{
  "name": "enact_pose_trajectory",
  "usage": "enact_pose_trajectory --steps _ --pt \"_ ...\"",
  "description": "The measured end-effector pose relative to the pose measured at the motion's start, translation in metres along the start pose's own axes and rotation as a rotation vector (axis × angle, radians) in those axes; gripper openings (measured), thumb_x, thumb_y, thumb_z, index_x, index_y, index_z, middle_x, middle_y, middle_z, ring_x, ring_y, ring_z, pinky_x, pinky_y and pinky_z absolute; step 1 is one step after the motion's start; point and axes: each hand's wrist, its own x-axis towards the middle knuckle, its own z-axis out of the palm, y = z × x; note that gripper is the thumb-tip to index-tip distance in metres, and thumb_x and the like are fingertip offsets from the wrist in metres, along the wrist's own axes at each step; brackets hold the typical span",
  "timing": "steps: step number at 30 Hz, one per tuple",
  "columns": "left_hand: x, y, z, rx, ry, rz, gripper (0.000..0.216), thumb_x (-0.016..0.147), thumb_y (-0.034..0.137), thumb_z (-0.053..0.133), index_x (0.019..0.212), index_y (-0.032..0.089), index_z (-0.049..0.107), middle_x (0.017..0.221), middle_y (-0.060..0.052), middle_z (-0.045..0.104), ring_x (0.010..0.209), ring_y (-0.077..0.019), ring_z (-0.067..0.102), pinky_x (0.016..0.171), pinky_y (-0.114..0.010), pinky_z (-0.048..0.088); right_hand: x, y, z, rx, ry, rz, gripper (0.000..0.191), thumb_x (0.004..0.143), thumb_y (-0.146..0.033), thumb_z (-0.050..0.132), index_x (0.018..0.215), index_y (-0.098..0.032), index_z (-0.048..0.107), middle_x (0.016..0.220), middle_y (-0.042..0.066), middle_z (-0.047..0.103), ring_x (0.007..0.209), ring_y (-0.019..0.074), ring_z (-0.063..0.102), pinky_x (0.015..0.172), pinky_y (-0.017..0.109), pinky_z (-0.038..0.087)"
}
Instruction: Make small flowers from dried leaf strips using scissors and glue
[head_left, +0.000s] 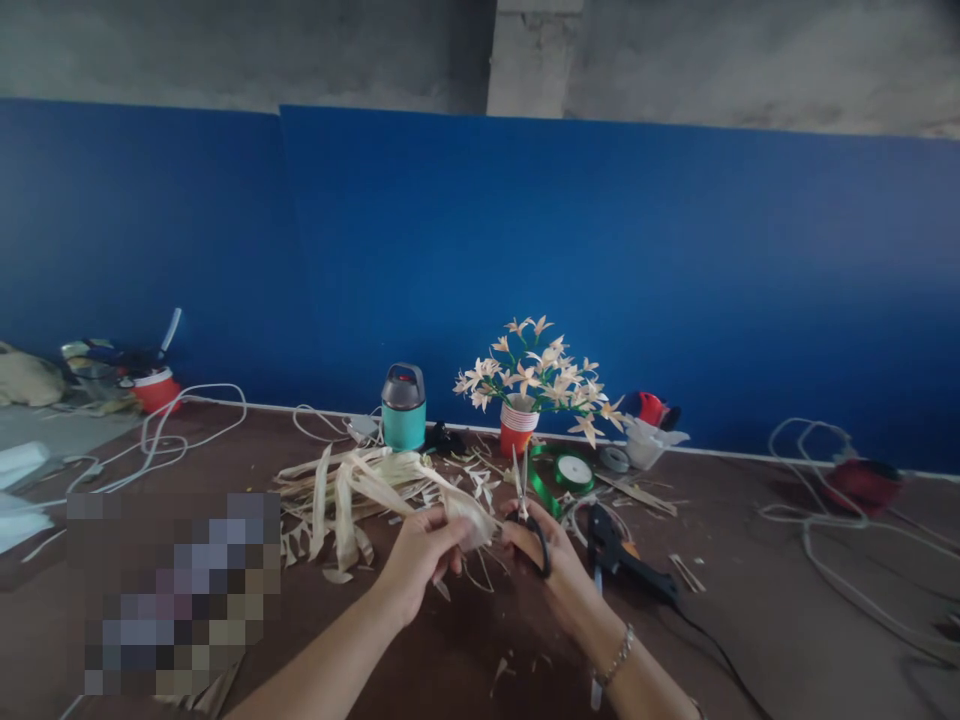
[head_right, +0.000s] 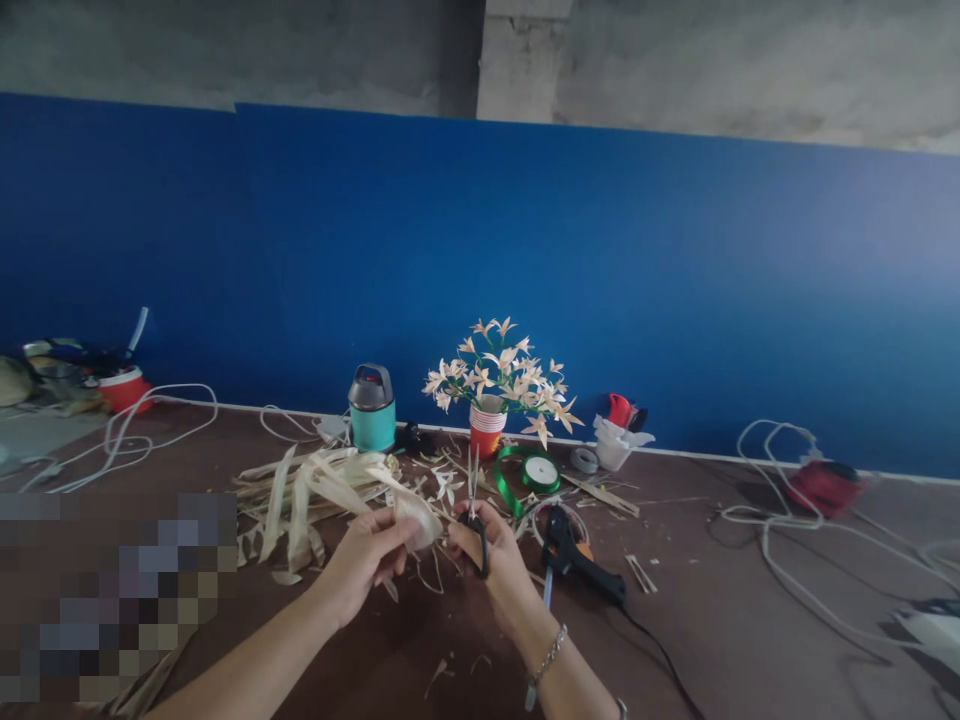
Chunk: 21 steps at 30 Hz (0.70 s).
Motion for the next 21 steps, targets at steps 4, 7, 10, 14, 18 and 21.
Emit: enact_pose_trajectory --steps 4,7,10,14,18,21 --pt "0.004 0.003 -0.006 -0.231 0.149 0.07 0.031 0.059 0.04 0.076 0.06 0.015 0.057 0.038 0.01 0.035 0.034 -0.0018 0.024 0.037 -0.018 0.007 -0.004 0.003 0.003 -0.108 -0.165 0.122 0.039 0.066 -0.046 0.071 0.087 -0.018 0.054 0.065 -0.001 0.061 0.055 0.0118 0.054 0.046 0.019 0.036" --pt "0.005 0.004 -0.007 -0.32 0.195 0.065 0.032 0.057 0.037 0.078 0.059 0.014 0.057 0.042 0.01 0.038 0.037 -0.001 0.026 0.037 -0.016 0.013 -0.008 0.008 0.009 -0.141 -0.273 0.185 0.045 0.062 -0.048 0.074 0.087 -0.017 0.055 0.064 -0.002 0.059 0.054 0.0103 0.053 0.047 0.019 0.037" --pt "0.003 0.003 -0.005 -0.375 0.203 0.059 0.028 0.056 0.033 0.08 0.059 0.013 0.061 0.048 0.007 0.05 0.042 -0.0015 0.037 0.041 -0.013 0.026 -0.01 0.012 0.014 -0.136 -0.291 0.172 0.045 0.059 -0.047 0.077 0.085 -0.016 0.056 0.069 -0.002 0.057 0.058 0.0101 0.054 0.05 0.019 0.041" --pt "0.002 0.0 -0.002 -0.441 0.142 0.054 0.024 0.057 0.03 0.08 0.065 0.013 0.066 0.06 0.001 0.063 0.055 -0.0074 0.054 0.055 -0.017 0.043 -0.01 0.015 0.015 -0.15 -0.279 0.141 0.044 0.06 -0.048 0.076 0.083 -0.016 0.057 0.068 -0.002 0.055 0.057 0.0104 0.053 0.049 0.02 0.042" --pt "0.002 -0.001 -0.003 -0.454 0.14 0.036 0.023 0.057 0.028 0.08 0.069 0.012 0.069 0.068 -0.002 0.067 0.063 -0.0107 0.059 0.065 -0.022 0.049 -0.009 0.015 0.015 -0.155 -0.256 0.145 0.044 0.061 -0.049 0.075 0.082 -0.016 0.056 0.059 -0.004 0.053 0.049 0.008 0.049 0.044 0.018 0.038" --pt "0.002 -0.001 -0.003 -0.477 0.132 0.038 0.024 0.055 0.026 0.081 0.069 0.012 0.069 0.069 -0.002 0.068 0.066 -0.0119 0.061 0.068 -0.024 0.051 -0.009 0.015 0.015 -0.172 -0.252 0.155 0.046 0.06 -0.051 0.075 0.081 -0.016 0.054 0.053 -0.006 0.051 0.041 0.0057 0.044 0.039 0.017 0.036"
